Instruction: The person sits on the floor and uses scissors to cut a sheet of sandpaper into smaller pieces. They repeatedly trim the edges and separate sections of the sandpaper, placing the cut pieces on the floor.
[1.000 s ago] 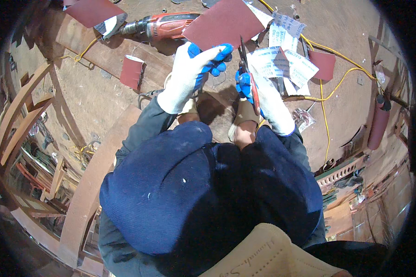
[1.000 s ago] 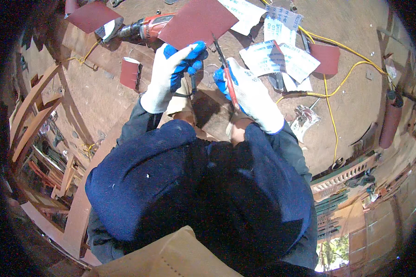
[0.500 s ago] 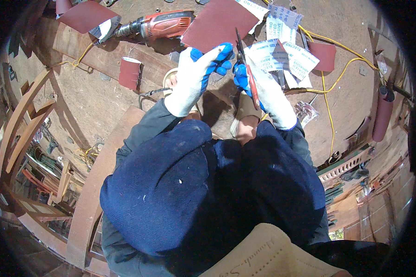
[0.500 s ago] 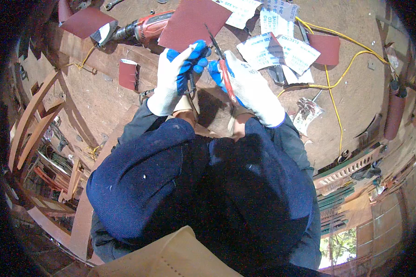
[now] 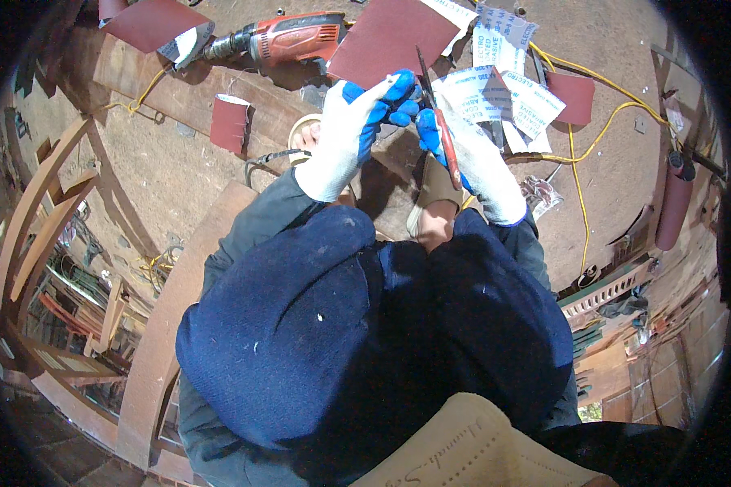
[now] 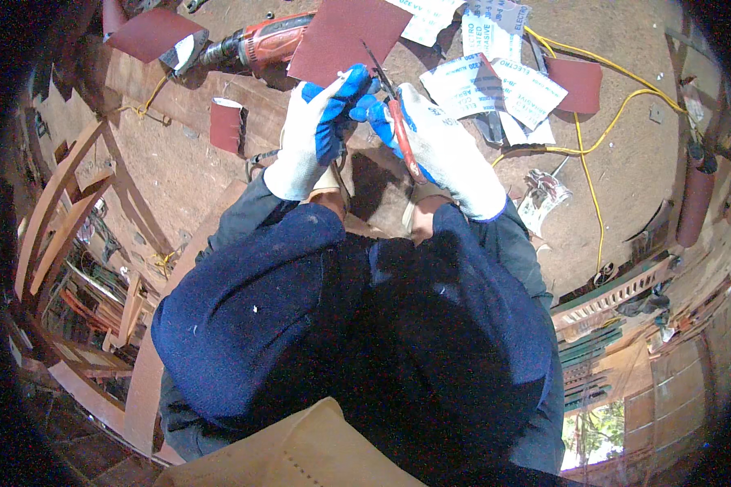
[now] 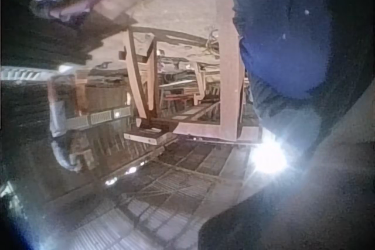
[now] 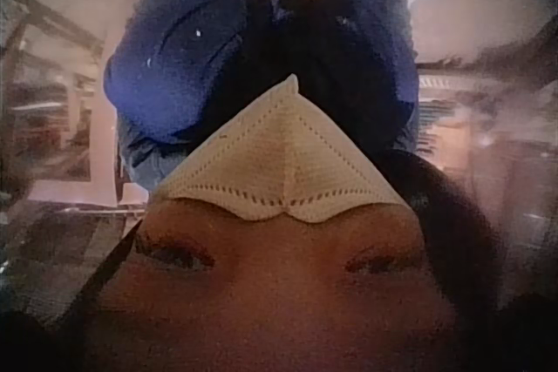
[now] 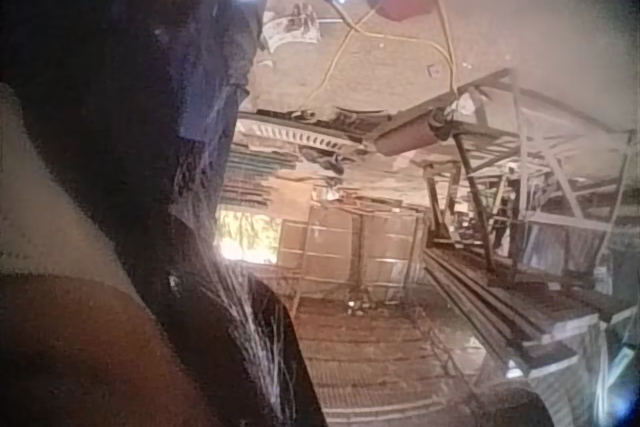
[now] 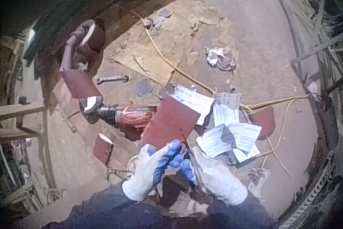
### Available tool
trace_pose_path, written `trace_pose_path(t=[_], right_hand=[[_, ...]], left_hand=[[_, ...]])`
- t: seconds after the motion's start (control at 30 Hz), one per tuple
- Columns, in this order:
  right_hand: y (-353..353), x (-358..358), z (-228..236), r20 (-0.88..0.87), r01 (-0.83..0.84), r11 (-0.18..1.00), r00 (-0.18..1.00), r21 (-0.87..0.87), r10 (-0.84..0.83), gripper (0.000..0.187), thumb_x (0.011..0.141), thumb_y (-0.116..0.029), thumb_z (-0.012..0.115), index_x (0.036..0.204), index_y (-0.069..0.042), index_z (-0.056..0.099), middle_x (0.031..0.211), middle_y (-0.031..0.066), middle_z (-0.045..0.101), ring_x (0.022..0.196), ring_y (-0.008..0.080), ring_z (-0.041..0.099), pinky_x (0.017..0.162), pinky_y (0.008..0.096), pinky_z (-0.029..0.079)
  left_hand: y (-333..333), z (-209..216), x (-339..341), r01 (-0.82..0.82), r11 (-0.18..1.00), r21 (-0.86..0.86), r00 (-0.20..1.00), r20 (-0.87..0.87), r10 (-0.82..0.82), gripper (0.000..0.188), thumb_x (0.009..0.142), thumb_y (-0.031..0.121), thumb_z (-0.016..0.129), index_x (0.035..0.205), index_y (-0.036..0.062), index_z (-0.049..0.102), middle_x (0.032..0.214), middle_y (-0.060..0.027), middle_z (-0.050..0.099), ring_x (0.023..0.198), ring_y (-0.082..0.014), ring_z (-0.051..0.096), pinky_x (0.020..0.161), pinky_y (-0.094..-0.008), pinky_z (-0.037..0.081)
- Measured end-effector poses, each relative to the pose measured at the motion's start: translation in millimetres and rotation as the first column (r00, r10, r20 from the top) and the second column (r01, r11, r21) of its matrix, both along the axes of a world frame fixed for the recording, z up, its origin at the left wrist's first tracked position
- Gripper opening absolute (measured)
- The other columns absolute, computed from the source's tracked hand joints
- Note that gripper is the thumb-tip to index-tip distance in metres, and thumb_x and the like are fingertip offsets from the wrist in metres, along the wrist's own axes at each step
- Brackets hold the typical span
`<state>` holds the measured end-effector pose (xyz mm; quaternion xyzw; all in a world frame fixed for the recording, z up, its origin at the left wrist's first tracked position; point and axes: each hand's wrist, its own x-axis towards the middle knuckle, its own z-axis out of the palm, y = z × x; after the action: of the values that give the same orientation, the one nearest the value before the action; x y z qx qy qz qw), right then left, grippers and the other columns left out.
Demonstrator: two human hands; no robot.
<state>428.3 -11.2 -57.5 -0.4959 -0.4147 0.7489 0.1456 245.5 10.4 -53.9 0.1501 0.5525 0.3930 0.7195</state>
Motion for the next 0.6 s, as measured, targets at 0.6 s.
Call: trace_pose_path(t=[0.6], right_hand=[[-26,-1,-52,-0.128,0.336,0.911,0.919,-0.24,-0.373,0.042,0.092,-0.022,0.047,0.128,-0.003,0.041,0.105,0.0047,0.055,0.085,0.0103,0.055,0.074,0.0226,0.047]], left_hand=[[-6,-6,6,-0.017,0.998,0.059,1.0,-0.016,0.018,0.027,0.085,0.022,0.061,0.093,-0.0032,0.065,0.076,-0.0086,0.065,0.062,-0.0088,0.06,0.056,-0.0229,0.048]])
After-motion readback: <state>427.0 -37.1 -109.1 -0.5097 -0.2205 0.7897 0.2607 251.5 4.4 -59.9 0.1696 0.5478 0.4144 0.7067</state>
